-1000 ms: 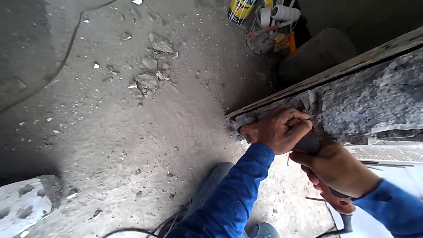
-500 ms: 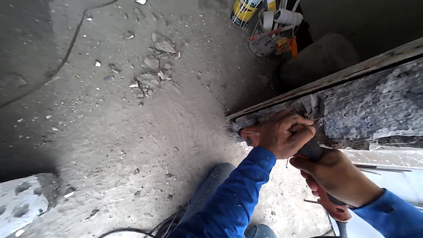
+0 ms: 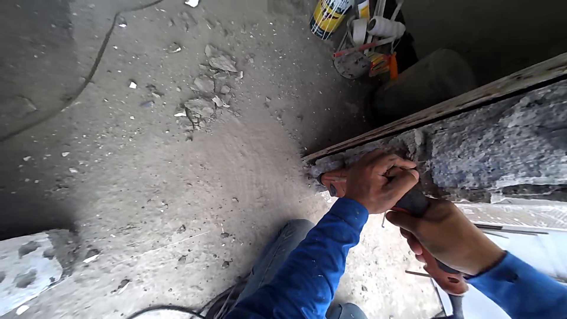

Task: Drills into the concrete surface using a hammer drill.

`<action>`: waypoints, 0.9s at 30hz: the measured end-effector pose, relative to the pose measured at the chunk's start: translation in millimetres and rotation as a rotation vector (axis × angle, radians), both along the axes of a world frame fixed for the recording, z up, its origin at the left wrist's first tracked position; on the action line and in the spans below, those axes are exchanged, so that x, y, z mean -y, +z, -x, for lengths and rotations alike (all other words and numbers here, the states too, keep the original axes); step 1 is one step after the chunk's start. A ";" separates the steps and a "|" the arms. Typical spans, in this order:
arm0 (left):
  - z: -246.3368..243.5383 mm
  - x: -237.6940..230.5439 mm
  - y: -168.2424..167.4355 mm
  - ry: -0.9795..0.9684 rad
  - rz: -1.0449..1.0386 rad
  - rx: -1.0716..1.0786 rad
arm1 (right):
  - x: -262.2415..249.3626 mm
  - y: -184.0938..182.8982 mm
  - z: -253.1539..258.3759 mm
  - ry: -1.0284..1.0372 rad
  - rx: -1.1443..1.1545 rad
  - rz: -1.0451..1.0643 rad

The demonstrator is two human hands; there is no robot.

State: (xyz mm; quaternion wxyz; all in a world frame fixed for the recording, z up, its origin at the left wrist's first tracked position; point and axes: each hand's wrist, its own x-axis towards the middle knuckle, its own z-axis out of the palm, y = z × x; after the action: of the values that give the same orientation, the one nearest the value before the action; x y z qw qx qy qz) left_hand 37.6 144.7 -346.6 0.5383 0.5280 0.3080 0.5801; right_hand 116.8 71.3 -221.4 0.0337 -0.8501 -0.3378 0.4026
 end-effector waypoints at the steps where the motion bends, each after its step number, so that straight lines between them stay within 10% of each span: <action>1: 0.2 -0.7 0.2 0.003 0.000 0.003 | -1.6 0.5 0.4 -0.001 0.006 0.007; 12: 7.9 39.3 -7.8 0.166 -0.091 0.024 | 32.5 -11.7 -18.3 0.357 0.202 -0.058; 27: 6.6 14.8 2.3 0.031 -0.025 -0.024 | 16.0 -7.3 -8.7 0.091 -0.032 -0.057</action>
State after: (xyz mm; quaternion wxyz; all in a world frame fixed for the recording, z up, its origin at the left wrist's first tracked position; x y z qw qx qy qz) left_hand 31.0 130.0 -344.3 0.5188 0.5368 0.3153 0.5858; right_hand 125.5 55.3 -228.7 0.0448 -0.8260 -0.3870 0.4075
